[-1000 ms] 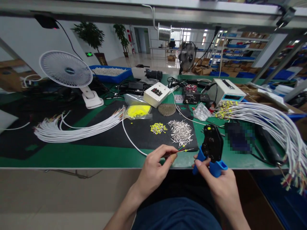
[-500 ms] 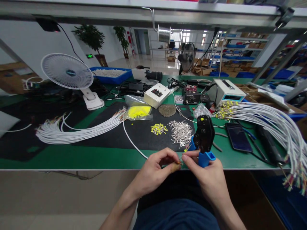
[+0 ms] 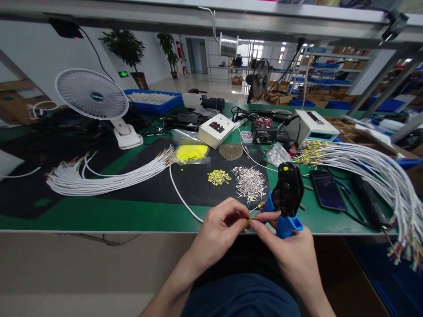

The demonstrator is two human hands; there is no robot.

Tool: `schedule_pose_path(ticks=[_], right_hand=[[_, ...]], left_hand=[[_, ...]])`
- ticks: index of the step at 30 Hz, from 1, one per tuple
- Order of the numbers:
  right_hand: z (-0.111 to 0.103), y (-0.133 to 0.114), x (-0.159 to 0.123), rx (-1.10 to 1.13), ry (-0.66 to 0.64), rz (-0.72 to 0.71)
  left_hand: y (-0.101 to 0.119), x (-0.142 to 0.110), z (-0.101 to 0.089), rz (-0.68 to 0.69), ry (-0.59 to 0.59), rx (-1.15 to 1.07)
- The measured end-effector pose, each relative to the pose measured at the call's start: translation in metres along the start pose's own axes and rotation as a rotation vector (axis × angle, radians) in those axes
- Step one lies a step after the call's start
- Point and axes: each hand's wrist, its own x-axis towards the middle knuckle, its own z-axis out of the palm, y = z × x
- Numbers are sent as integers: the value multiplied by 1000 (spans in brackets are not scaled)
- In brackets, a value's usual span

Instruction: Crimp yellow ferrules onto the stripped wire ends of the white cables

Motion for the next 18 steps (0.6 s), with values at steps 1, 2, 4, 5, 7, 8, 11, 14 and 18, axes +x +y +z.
schedule_pose_path(ticks=[1,2,4,5,7,8,11,14,18], right_hand=[[1,-1,0,-23,4,-13],[3,-1,0,-37,11,-24],[5,-2,1,-33,35,-39],[5,-1,1,-27,46,-45],[5,1,1,-22,59,-56],[4,2,1,-25,61,-64],[2,7,2,-23,60,-83],[1,10,4,6,57,-94],[3,11,4,-1,73,-81]], left_hand=[[1,0,1,16,5,18],[2,0,1,32,11,34],[5,0,1,61,16,62],[7,0,0,75,14,73],[8,0,-2,96,-4,83],[8,1,-3,102,-20,85],[6,1,-6,99,-64,75],[4,1,-7,93,-53,69],[2,0,-4,123,41,90]])
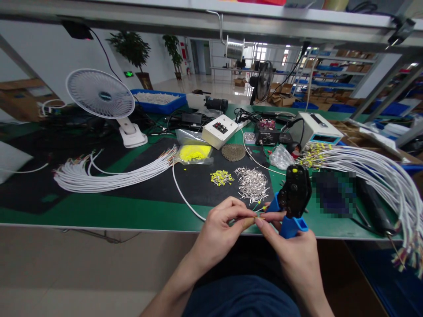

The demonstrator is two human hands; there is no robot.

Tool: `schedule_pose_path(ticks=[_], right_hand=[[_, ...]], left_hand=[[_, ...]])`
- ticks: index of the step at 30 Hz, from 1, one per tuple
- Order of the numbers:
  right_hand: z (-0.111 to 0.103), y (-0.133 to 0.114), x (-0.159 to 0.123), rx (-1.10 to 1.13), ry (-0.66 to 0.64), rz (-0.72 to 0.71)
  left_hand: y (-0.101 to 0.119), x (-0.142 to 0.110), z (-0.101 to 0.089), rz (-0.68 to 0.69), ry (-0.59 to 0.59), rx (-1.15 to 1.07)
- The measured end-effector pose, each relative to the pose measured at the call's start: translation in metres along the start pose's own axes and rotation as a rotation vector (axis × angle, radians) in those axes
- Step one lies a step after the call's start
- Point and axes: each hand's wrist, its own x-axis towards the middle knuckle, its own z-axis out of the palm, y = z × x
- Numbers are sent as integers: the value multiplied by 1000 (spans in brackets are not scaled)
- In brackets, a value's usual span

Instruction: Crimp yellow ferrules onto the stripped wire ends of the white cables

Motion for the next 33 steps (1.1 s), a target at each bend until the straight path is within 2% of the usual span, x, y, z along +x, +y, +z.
schedule_pose_path(ticks=[8,20,25,27,30,33], right_hand=[[3,0,-1,19,-9,21],[1,2,0,-25,-27,26],[4,-4,1,21,-24,65],[3,-5,2,16,-35,78],[1,-3,4,29,-58,65],[0,2,4,95,-109,61]], left_hand=[[-2,-1,6,20,36,-44],[-6,5,0,-59,-54,-264],[-3,4,-2,-155,-112,-266],[-1,5,-2,-153,-112,-244],[1,8,-4,-108,-11,-237],[5,16,-8,-24,193,-254]])
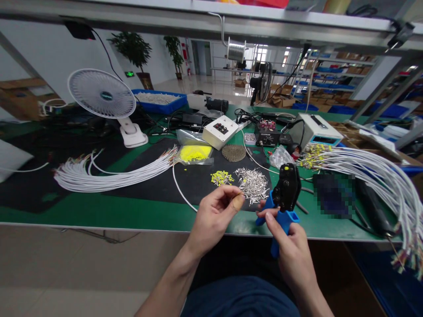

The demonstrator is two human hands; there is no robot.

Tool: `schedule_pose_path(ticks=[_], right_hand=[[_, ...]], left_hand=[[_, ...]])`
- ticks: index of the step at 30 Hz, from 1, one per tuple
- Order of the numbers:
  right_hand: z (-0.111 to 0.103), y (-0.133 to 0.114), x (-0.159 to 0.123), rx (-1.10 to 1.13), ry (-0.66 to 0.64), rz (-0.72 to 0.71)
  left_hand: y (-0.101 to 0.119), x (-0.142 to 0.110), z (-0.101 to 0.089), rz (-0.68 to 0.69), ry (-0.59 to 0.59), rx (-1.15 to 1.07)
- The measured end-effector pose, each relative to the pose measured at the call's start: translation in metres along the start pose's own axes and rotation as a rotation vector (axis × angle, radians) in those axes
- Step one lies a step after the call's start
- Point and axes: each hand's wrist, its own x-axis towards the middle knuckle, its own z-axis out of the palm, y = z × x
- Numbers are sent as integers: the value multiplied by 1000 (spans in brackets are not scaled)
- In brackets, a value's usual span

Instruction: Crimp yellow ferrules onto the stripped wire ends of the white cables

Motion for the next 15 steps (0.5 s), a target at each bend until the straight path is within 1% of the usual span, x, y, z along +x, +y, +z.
schedule_pose_path(ticks=[2,5,10,15], right_hand=[[1,5,-1,28,-44,3],[5,11,-3,7,-85,10],[12,20,-6,-58,-53,11],[10,26,-4,-106,-41,-50]], left_hand=[[5,6,1,74,97,-28],[14,11,5,154,157,-23],[26,8,15,225,169,132],[27,4,18,242,161,280]])
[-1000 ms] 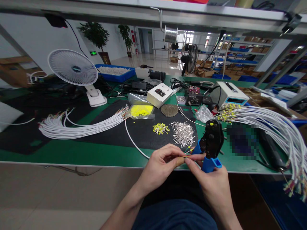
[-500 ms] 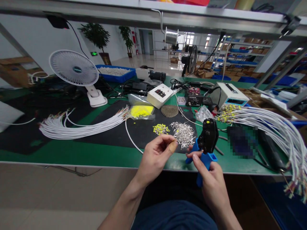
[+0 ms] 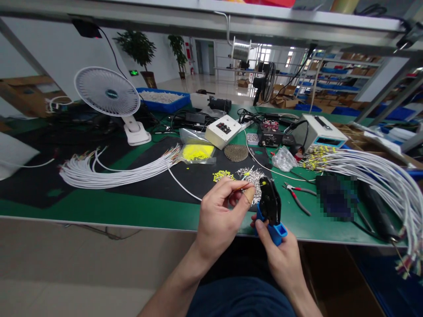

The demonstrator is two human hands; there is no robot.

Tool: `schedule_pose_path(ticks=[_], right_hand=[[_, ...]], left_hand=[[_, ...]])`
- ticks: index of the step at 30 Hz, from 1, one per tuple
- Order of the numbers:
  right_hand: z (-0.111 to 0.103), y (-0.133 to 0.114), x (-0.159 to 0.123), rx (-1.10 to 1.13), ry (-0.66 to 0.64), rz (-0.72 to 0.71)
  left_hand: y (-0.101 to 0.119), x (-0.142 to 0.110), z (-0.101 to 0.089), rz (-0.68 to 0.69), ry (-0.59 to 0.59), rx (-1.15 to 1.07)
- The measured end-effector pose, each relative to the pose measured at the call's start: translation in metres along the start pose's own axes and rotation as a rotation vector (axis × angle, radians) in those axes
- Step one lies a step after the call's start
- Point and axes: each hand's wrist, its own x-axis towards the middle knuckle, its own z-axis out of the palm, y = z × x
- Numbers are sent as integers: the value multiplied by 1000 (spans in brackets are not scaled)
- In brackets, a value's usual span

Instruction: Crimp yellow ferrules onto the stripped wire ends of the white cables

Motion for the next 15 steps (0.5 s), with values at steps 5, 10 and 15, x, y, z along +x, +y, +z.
schedule_pose_path(ticks=[5,10,15], right_hand=[[-2,3,1,-37,-8,-51],[-1,2,-1,-68,-7,-83],[0,-4,-3,-99,-9,-103]], left_hand=[[1,-1,0,19,26,53],[1,-1,-1,29,39,61],[1,-2,0,36,33,53]])
